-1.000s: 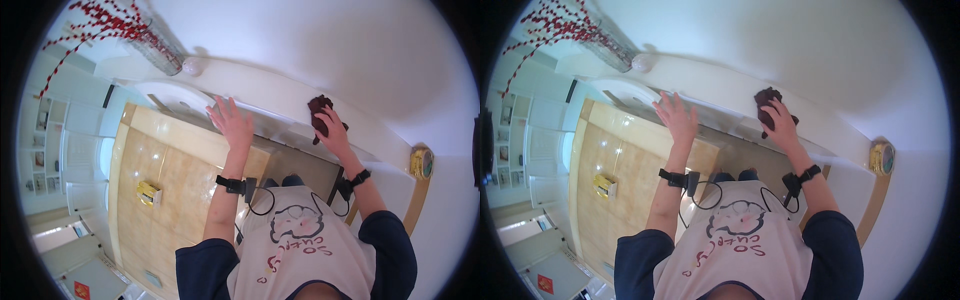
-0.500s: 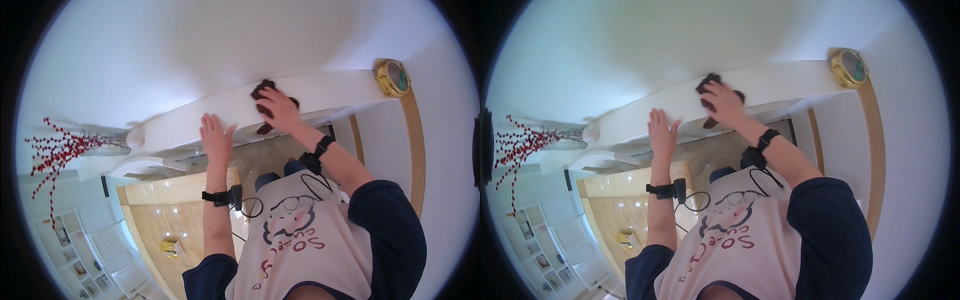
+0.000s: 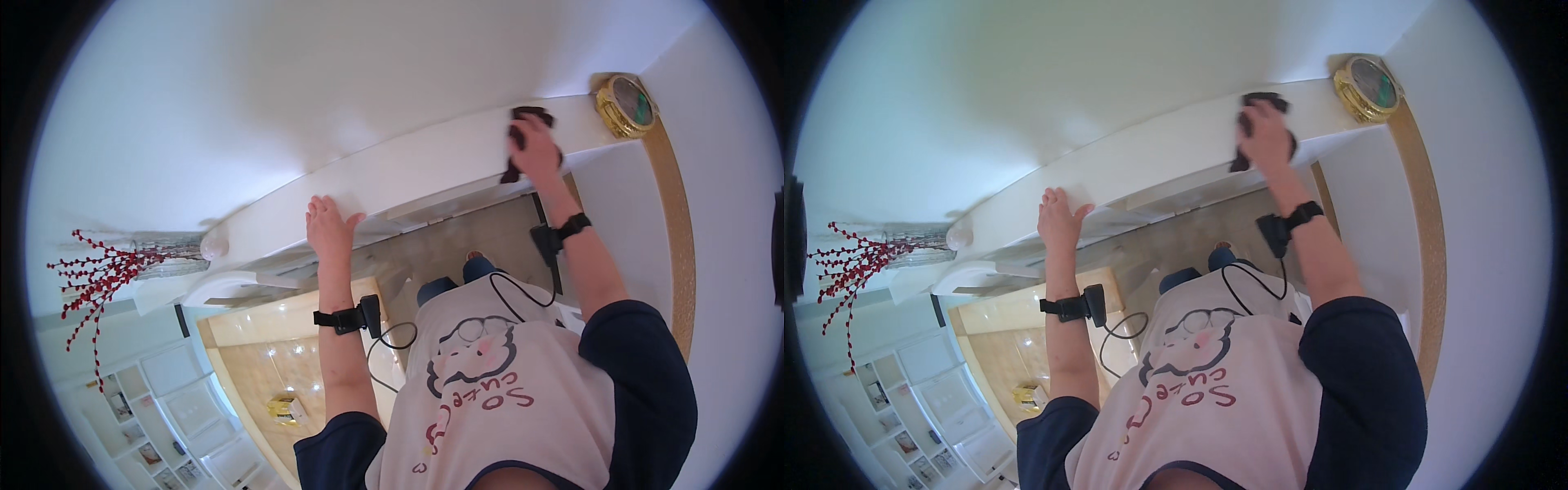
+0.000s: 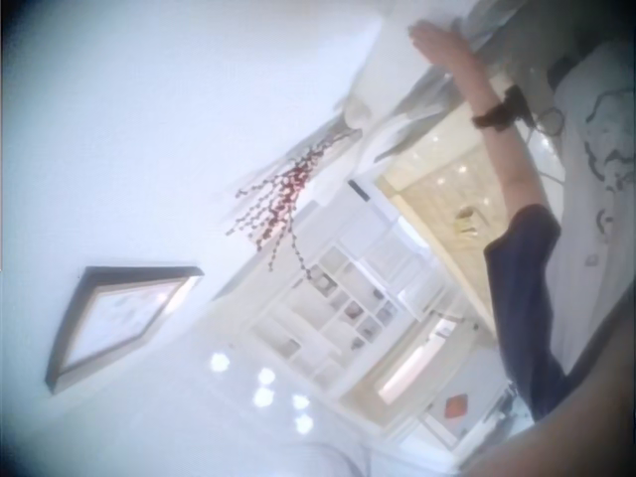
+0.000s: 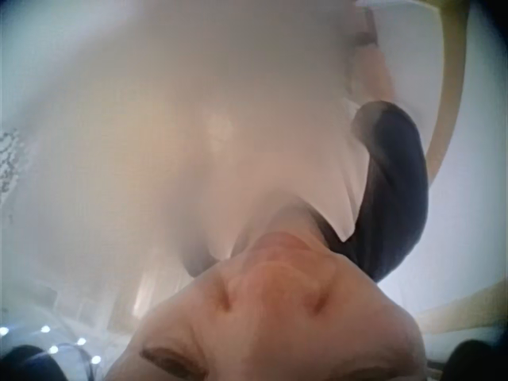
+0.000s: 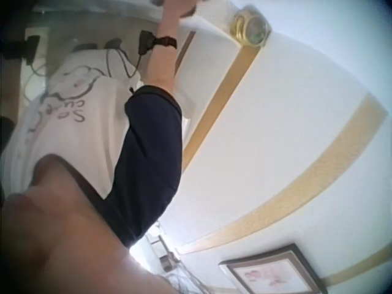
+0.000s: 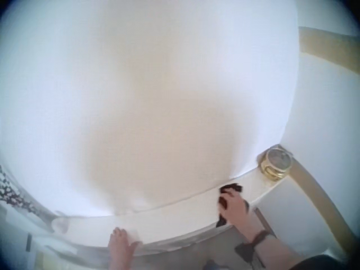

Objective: The person wipes the edges and top surface of a dining table with a cloth, moves a chair aside to reach the side of the table, and then cleans the top of a low cabinet including around decorative items.

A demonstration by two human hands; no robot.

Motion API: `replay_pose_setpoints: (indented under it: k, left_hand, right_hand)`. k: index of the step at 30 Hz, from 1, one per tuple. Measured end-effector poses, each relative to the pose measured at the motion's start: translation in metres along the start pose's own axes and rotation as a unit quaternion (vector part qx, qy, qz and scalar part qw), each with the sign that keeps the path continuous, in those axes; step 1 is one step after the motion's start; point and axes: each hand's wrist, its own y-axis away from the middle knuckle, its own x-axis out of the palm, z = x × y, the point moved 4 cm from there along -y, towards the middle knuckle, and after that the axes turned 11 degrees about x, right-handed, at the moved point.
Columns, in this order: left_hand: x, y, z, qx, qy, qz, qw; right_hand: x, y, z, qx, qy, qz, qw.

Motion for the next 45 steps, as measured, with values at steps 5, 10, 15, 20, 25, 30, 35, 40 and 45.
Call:
replay_pose_setpoints:
  k: [5, 10, 15, 20, 25, 30, 35, 40, 45]
  left_hand:
    - [-0.004, 0.002, -0.005, -0.015, 0.011, -0.003, 1.0]
    - [0.0, 0.005, 0.0, 0.005, 0.017, -0.029, 0.999]
    - [0.01, 0.008, 0.008, 0.014, -0.01, -0.079, 0.997]
    - [0.004, 0.007, 0.006, 0.007, 0.01, -0.098, 0.995]
    - [0.006, 0.011, 0.009, -0.002, 0.027, -0.109, 0.994]
    - [0.008, 0.019, 0.014, -0.005, 0.091, -0.138, 0.986]
    - [0.015, 0.047, 0.029, 0.0, 0.108, -0.193, 0.975]
    - [0.017, 0.079, 0.055, -0.077, 0.125, -0.173, 0.974]
    - [0.022, 0.098, 0.072, -0.115, 0.152, -0.169, 0.967]
  right_hand:
    - [0.02, 0.04, 0.088, -0.168, -0.073, 0.094, 0.978]
    - [0.0, 0.001, 0.008, -0.04, -0.034, 0.06, 0.997]
    - [-0.021, -0.015, -0.035, 0.038, 0.036, -0.024, 0.998]
    - [0.022, 0.016, 0.041, -0.066, -0.014, 0.046, 0.997]
    - [0.073, 0.068, 0.163, -0.198, -0.095, 0.148, 0.964]
    - [0.098, 0.099, 0.233, -0.261, -0.126, 0.173, 0.941]
    - [0.135, 0.111, 0.286, -0.293, -0.129, 0.192, 0.928]
    - [0.165, 0.122, 0.339, -0.321, -0.144, 0.196, 0.915]
    - [0.159, 0.13, 0.333, -0.354, -0.146, 0.239, 0.892]
